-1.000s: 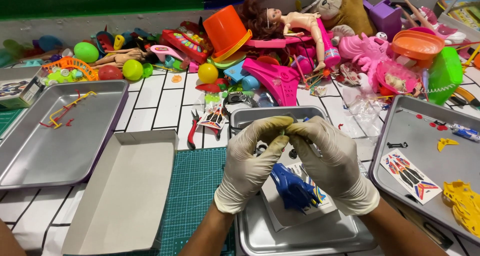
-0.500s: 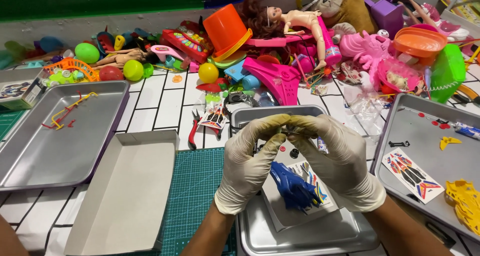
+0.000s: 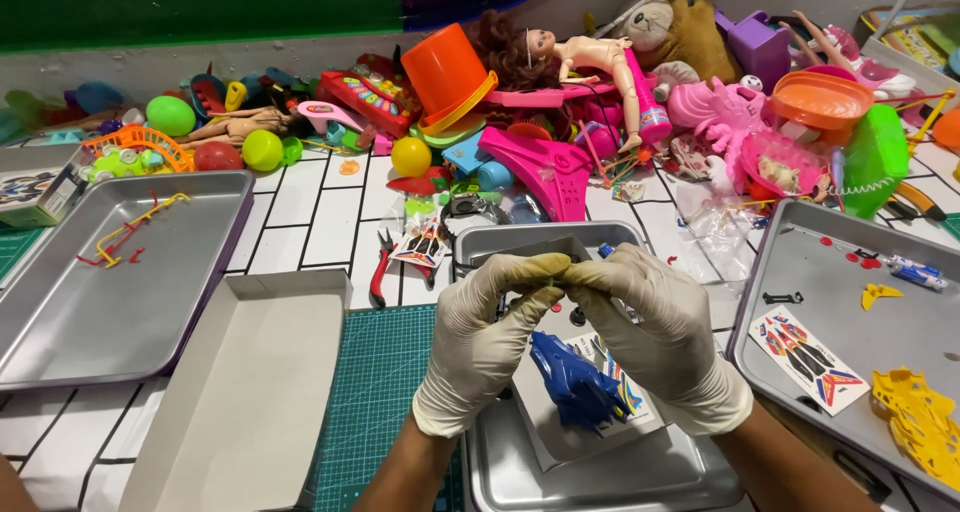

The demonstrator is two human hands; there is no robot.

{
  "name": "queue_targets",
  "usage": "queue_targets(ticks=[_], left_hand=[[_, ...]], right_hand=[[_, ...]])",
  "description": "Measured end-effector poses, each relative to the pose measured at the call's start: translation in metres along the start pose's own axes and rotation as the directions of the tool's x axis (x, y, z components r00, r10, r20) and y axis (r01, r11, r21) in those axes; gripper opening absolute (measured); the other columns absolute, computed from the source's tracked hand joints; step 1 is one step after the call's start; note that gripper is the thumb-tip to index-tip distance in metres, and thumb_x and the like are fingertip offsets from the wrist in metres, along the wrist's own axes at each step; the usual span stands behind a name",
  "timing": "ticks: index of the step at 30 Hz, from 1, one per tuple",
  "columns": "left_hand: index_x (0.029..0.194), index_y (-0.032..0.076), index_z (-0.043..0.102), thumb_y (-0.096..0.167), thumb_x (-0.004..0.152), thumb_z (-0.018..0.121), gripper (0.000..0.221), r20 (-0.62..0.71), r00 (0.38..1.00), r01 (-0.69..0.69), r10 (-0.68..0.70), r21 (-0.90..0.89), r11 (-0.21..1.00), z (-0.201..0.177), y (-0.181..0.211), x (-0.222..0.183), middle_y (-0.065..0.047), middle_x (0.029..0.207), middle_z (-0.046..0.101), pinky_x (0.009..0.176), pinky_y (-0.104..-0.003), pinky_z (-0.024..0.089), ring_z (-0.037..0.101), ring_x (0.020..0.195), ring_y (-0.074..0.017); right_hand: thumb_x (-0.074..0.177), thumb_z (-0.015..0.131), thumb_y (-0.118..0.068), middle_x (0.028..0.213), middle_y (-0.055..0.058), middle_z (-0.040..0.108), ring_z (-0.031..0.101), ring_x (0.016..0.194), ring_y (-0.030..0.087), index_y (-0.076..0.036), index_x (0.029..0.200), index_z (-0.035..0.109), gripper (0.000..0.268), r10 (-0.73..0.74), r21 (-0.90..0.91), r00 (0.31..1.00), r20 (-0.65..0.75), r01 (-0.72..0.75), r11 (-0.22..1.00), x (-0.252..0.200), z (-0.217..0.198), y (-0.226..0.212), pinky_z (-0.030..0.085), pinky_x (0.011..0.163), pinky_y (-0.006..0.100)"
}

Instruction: Assembling a mini 4WD toy car chassis by installing gears, axles, and a motor.

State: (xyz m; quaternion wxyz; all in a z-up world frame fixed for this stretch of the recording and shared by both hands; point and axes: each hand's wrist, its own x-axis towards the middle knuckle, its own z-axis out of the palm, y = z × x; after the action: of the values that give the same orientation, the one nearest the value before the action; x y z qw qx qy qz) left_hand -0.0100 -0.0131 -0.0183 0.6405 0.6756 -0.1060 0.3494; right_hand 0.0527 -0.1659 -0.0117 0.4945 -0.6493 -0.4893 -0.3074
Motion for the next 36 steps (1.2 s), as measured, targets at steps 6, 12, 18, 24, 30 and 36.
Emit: queue_targets(ticks=[6, 12, 18, 24, 30, 36], left_hand=[[0.11, 0.009, 0.075, 0.004, 0.087, 0.077, 0.024, 0.018, 0.999, -0.034, 0.033, 0.018, 0.999, -0.003, 0.005, -0.001, -0.01, 0.092, 0.079, 0.083, -0.037, 0.059, 0.076, 0.085, -0.0176], [0.111, 0.008, 0.073, 0.003, 0.087, 0.077, 0.024, 0.002, 1.0, -0.031, 0.031, 0.044, 0.999, -0.009, -0.002, 0.0, -0.012, 0.092, 0.078, 0.08, -0.037, 0.06, 0.076, 0.082, -0.0215], [0.114, 0.009, 0.071, 0.003, 0.086, 0.078, 0.03, 0.023, 1.0, 0.013, -0.014, 0.038, 0.999, -0.016, 0.002, 0.004, -0.01, 0.092, 0.077, 0.079, -0.036, 0.06, 0.074, 0.083, -0.0165], [0.107, 0.011, 0.071, 0.016, 0.091, 0.069, 0.016, -0.118, 0.969, 0.248, -0.218, 0.435, 0.866, -0.069, -0.004, 0.024, -0.013, 0.099, 0.071, 0.08, -0.038, 0.058, 0.07, 0.093, -0.0257], [0.11, 0.013, 0.07, 0.032, 0.076, 0.081, 0.041, -0.123, 0.78, 0.594, -0.614, 0.455, 0.663, -0.076, -0.038, 0.01, -0.01, 0.096, 0.067, 0.085, -0.039, 0.053, 0.066, 0.094, -0.024], [0.127, 0.019, 0.065, 0.027, 0.075, 0.076, 0.054, -0.046, 0.614, 0.669, -0.788, 0.56, 0.489, -0.075, -0.015, 0.008, -0.009, 0.098, 0.069, 0.087, -0.038, 0.053, 0.068, 0.101, -0.0251]], right_hand=[[0.086, 0.075, 0.005, 0.068, 0.008, 0.06, 0.058, 0.057, 0.023, -0.003, 0.094, 0.075, 0.011, 0.035, -0.019, 0.999, -0.027, -0.035, 0.999, 0.006, 0.003, -0.011, 0.052, 0.059, 0.028], [0.085, 0.077, 0.006, 0.078, 0.008, 0.067, 0.064, 0.066, 0.023, -0.005, 0.095, 0.077, 0.015, 0.053, -0.077, 0.998, -0.017, -0.054, 0.996, 0.006, -0.001, -0.003, 0.053, 0.062, 0.029], [0.085, 0.077, 0.008, 0.083, 0.009, 0.065, 0.064, 0.069, 0.021, -0.007, 0.097, 0.078, 0.019, 0.103, -0.083, 0.995, 0.011, -0.102, 0.991, 0.007, 0.003, -0.003, 0.052, 0.063, 0.029], [0.082, 0.078, 0.0, 0.086, 0.01, 0.067, 0.062, 0.069, 0.02, -0.011, 0.093, 0.079, 0.015, 0.264, -0.068, 0.947, 0.184, -0.256, 0.964, 0.0, 0.01, 0.028, 0.051, 0.062, 0.031], [0.083, 0.074, -0.001, 0.091, 0.016, 0.072, 0.071, 0.083, 0.037, -0.005, 0.1, 0.073, 0.017, 0.244, -0.165, 0.887, 0.393, -0.194, 0.967, -0.001, 0.042, 0.051, 0.055, 0.072, 0.044], [0.087, 0.072, -0.013, 0.089, 0.004, 0.069, 0.07, 0.086, 0.031, -0.02, 0.104, 0.071, 0.018, 0.317, -0.282, 0.794, 0.519, -0.19, 0.94, -0.008, 0.062, 0.064, 0.056, 0.074, 0.04]])
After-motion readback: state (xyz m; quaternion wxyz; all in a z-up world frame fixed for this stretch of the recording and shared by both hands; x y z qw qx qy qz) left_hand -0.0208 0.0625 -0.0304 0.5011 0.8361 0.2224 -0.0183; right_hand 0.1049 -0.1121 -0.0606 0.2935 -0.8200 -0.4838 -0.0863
